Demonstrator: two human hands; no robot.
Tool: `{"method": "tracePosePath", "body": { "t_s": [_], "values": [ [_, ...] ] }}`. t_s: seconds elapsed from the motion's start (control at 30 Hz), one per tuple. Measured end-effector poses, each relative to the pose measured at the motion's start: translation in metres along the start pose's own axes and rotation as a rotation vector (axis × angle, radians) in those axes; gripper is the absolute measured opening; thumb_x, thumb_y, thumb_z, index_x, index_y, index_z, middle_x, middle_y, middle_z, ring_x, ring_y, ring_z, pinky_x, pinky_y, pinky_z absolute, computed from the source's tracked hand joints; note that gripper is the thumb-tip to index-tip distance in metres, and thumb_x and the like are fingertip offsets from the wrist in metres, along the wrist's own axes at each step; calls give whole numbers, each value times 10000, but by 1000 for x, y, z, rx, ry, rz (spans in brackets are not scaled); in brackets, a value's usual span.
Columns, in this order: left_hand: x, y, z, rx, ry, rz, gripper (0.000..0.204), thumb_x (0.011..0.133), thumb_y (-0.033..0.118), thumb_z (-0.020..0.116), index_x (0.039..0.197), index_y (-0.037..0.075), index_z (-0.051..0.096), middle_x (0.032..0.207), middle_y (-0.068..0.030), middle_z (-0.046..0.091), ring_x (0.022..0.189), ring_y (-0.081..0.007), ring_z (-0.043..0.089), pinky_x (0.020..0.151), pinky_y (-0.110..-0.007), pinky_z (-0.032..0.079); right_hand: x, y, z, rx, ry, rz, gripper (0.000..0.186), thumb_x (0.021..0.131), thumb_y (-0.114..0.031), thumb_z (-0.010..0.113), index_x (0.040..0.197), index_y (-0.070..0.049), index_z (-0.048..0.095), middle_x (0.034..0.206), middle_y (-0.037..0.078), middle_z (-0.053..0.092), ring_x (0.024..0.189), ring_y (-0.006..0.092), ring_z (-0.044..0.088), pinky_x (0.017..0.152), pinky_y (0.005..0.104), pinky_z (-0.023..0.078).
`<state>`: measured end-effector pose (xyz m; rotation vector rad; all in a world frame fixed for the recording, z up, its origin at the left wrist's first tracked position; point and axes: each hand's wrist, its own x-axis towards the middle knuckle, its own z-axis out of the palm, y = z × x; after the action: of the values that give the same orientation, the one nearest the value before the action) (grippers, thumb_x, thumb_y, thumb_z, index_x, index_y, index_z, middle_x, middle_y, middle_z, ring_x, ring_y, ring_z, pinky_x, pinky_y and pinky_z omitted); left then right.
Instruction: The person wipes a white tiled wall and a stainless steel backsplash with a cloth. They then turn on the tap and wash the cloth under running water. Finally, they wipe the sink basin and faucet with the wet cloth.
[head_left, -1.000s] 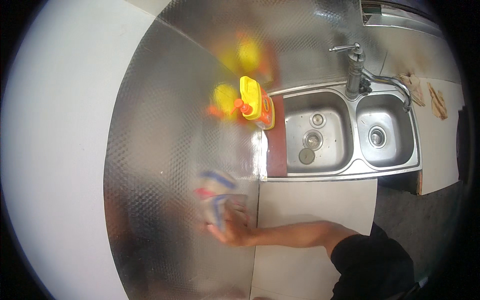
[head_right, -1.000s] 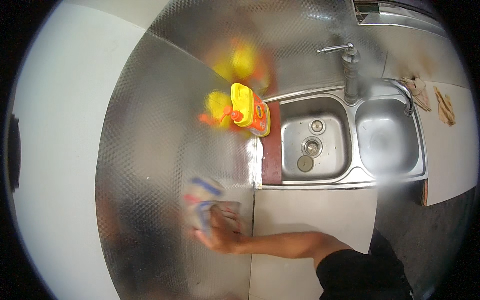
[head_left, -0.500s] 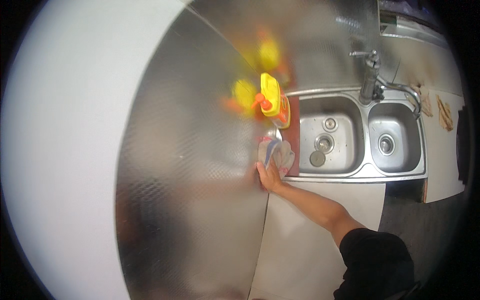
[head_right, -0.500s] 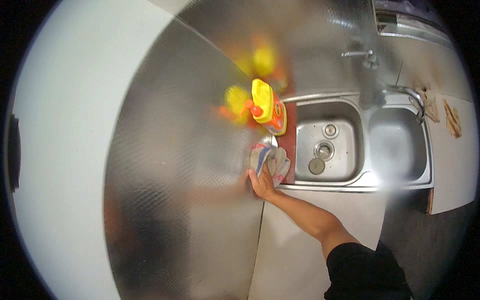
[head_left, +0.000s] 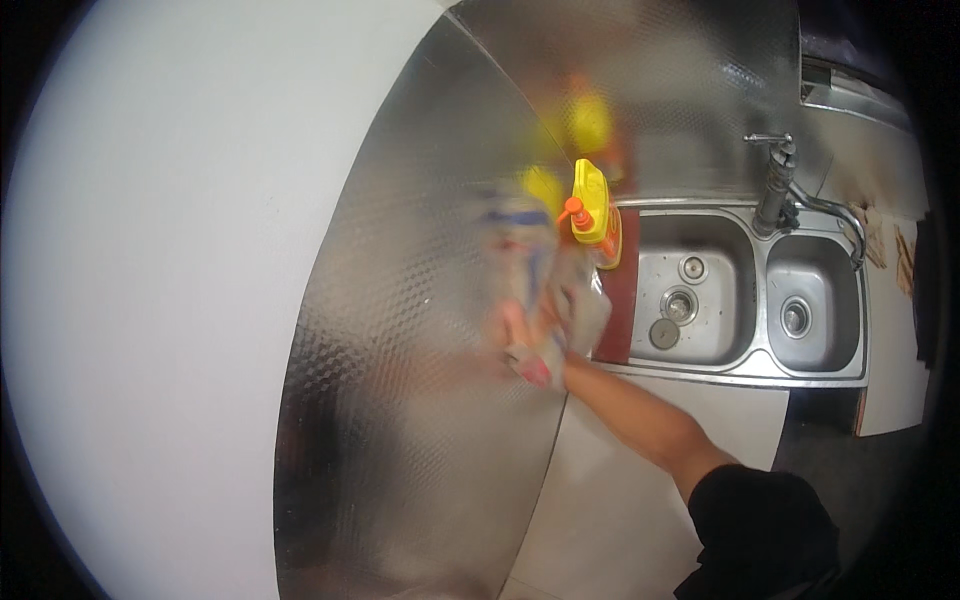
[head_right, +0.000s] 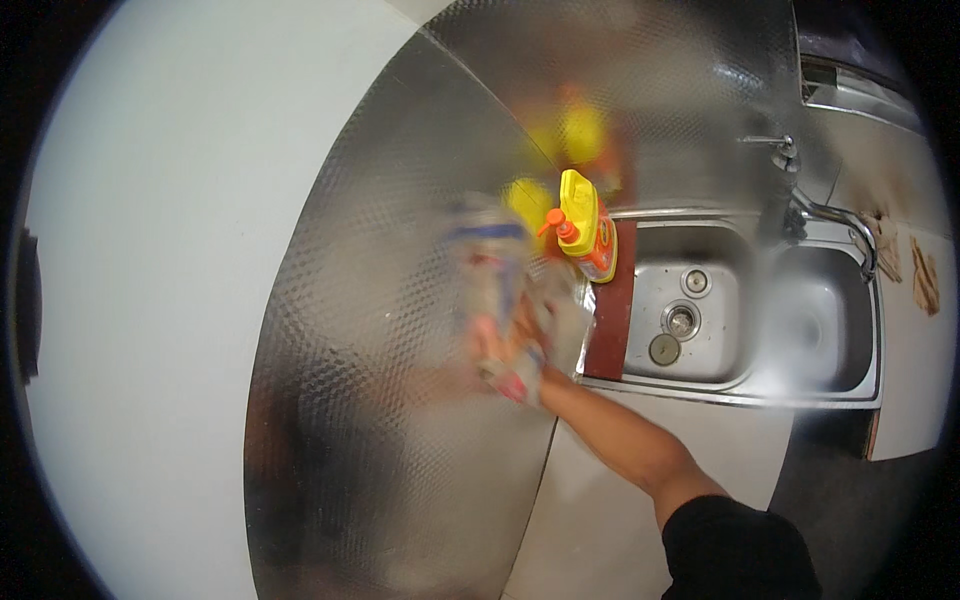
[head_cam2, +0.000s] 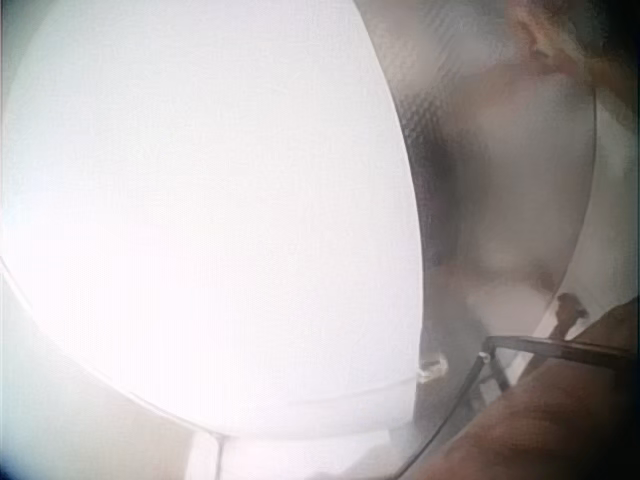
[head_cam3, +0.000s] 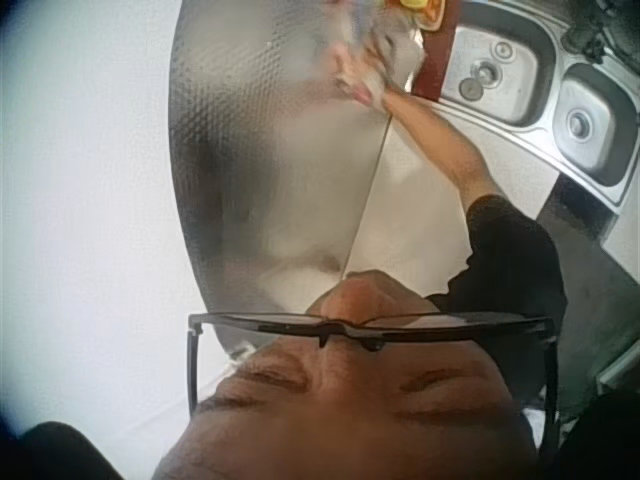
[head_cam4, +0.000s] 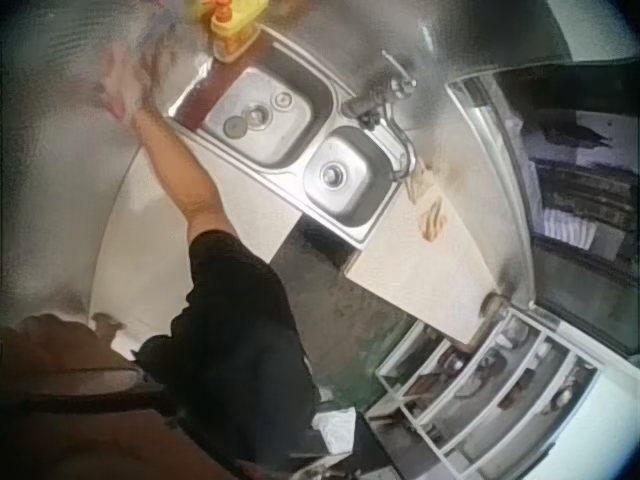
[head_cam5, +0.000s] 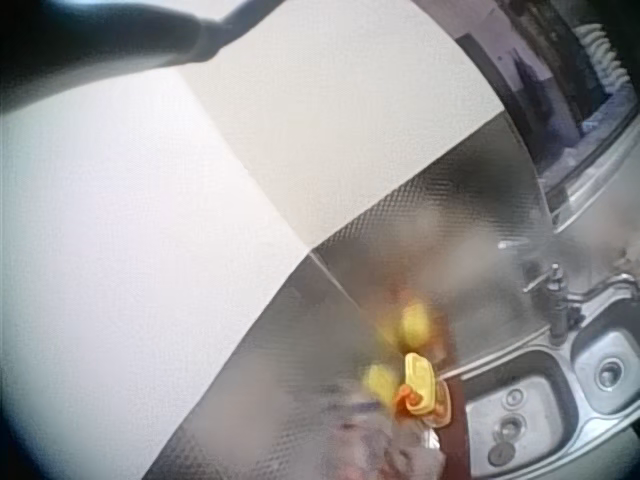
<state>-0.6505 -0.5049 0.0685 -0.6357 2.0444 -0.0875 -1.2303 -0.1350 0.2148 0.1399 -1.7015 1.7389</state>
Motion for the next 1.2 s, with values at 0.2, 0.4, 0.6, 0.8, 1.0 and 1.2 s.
{"method": "tracePosePath", "body": {
  "t_s": [0.2,0.4,0.6,0.8,1.0,1.2],
  "values": [
    [-3,17,-31,103,-180,-318,1251,723,469,904,1574,-84,173,1478,-208,520,1321,-350,546,1091,-591,406,-134,-73,6,78,-279,100,674,979,-305,571,1530,12,345,1515,250,438,1420,445,395,1173,544,305],
    [-24,26,-42,18,-13,-132,1040,749,448,871,1499,-25,329,1442,-206,543,1308,-338,551,1106,-579,390,30,-113,24,25,-318,-797,603,822,-498,715,1169,-6,711,1484,280,494,1380,451,477,1129,584,365],
    [-6,3,-13,206,73,148,679,778,410,823,1302,46,591,1360,-225,595,1293,-383,544,1116,-592,371,-62,5,9,-37,-72,66,643,868,-506,693,1330,-70,595,1474,260,491,1357,448,484,1121,569,378],
    [-24,9,-25,320,-39,93,626,802,430,792,1308,88,654,1372,-239,589,1316,-414,519,1123,-603,363,-185,-74,18,-53,-139,152,682,922,-461,684,1436,-64,480,1418,216,519,1306,451,500,1135,567,367],
    [-22,12,-21,265,2,40,740,811,499,769,1402,119,536,1439,-245,513,1364,-410,477,1142,-588,359,47,-92,27,-2,-223,-601,757,816,-421,743,1406,2,529,1430,293,526,1376,476,462,1174,615,302],
    [-10,11,-2,198,-69,55,931,810,611,736,1515,160,327,1537,-250,387,1419,-413,414,1164,-588,344,-8,44,-15,-1240,-51,-710,637,923,-321,651,1470,-48,469,1439,175,538,1308,291,545,1129,409,411]
  ]
}}
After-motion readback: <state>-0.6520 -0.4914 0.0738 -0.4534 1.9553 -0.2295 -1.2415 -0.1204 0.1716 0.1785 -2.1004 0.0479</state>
